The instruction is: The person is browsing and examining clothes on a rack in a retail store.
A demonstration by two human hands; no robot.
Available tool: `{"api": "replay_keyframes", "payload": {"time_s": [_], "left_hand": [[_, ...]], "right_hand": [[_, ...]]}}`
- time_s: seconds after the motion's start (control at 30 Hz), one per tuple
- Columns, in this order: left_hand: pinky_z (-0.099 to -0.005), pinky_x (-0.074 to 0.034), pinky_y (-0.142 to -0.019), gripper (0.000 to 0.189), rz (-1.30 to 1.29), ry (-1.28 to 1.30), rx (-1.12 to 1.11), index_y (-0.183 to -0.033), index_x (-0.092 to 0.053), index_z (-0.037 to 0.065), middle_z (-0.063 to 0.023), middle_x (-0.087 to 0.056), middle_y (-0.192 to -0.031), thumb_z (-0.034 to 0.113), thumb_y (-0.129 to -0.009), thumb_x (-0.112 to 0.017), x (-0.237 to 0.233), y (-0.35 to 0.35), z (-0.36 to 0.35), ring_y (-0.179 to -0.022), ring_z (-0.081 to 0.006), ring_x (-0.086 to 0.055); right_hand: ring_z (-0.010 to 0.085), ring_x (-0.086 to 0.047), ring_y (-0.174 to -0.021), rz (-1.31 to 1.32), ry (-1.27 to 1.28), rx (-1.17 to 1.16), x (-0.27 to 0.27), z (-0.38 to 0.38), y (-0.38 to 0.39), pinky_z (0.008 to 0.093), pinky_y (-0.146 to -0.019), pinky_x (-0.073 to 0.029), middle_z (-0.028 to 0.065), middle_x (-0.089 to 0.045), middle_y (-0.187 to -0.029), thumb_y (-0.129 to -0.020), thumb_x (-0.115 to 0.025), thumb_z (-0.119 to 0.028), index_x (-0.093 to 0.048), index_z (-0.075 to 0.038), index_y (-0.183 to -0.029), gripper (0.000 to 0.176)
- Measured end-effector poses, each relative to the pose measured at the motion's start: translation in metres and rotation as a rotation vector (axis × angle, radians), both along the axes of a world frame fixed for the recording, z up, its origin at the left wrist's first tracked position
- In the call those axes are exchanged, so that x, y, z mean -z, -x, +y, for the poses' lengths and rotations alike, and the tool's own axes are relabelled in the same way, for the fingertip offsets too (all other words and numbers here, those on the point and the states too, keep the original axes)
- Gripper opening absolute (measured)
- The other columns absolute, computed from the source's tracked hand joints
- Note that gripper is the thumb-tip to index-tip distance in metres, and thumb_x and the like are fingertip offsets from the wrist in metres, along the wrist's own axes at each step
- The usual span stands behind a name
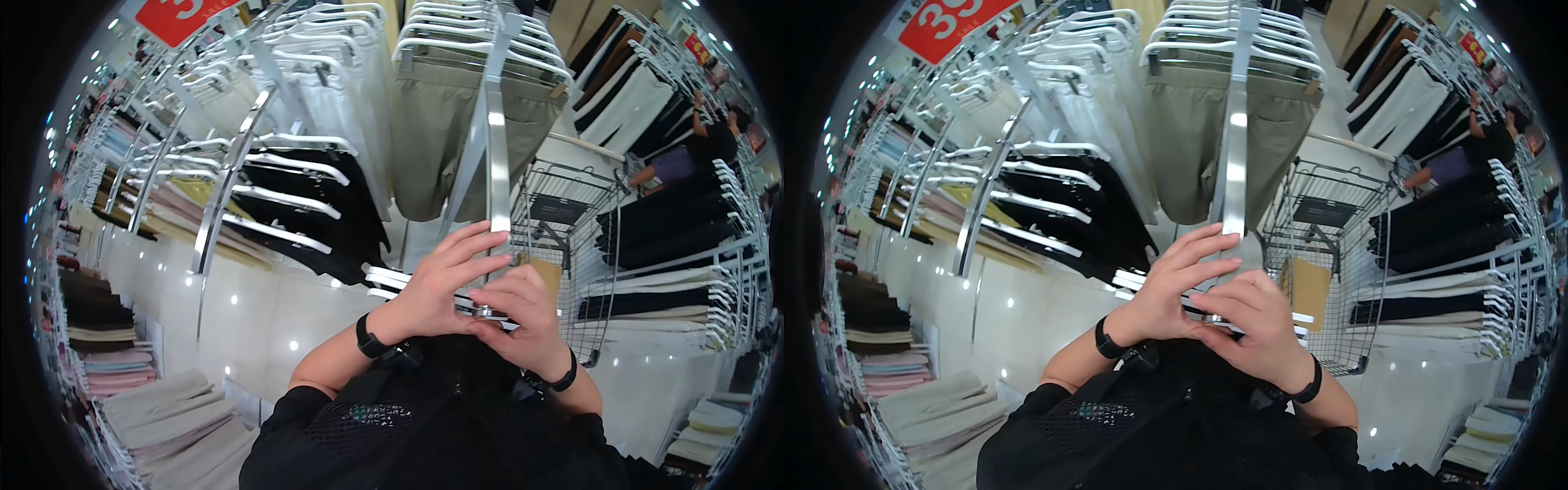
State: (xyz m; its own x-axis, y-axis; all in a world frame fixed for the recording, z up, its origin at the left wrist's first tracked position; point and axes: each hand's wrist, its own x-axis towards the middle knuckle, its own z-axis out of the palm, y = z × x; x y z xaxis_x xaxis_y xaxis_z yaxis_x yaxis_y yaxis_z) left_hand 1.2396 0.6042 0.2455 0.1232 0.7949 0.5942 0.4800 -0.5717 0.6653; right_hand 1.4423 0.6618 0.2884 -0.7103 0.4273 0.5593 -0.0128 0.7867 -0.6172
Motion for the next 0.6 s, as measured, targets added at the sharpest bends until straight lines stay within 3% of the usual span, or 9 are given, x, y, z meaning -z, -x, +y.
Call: {"api": "replay_keyframes", "payload": {"time_s": [0.2, 0.53, 0.6], "left_hand": [[-0.0575, -0.039, -0.125, 0.082, -0.054, 0.050, 0.013, -0.146, -0.067, 0.007, -0.0170, -0.051, -0.166, 0.041, -0.077, -0.094, 0.008, -0.003, -0.005, -0.155, -0.0450, -0.044], [-0.0513, -0.044, -0.122, 0.077, -0.050, 0.062, -0.081, -0.151, -0.065, 0.009, -0.0181, -0.049, -0.168, 0.032, -0.082, -0.091, 0.010, -0.015, -0.021, -0.152, -0.0418, -0.050], [-0.0487, -0.049, -0.118, 0.078, -0.089, 0.086, -0.087, -0.156, -0.061, 0.010, -0.0193, -0.048, -0.169, 0.029, -0.085, -0.089, 0.012, -0.020, -0.026, -0.148, -0.0412, -0.055]], "right_hand": [[0.0259, -0.063, -0.092, 0.145, -0.062, 0.003, 0.025, 0.006, 0.003, 0.0373, -0.080, -0.052, 0.0028, -0.078, -0.107, -0.089, -0.089, -0.028, -0.081, -0.010, -0.106, 0.026], [0.0232, -0.060, -0.085, 0.281, -0.008, -0.099, 0.040, 0.017, 0.009, 0.0347, -0.076, -0.049, 0.0000, -0.076, -0.096, -0.084, -0.086, -0.018, -0.080, -0.011, -0.087, 0.009], [0.0234, -0.060, -0.085, 0.288, -0.005, -0.107, 0.042, 0.017, 0.010, 0.0348, -0.076, -0.049, 0.0004, -0.076, -0.096, -0.084, -0.086, -0.018, -0.079, -0.011, -0.086, 0.009]]}}
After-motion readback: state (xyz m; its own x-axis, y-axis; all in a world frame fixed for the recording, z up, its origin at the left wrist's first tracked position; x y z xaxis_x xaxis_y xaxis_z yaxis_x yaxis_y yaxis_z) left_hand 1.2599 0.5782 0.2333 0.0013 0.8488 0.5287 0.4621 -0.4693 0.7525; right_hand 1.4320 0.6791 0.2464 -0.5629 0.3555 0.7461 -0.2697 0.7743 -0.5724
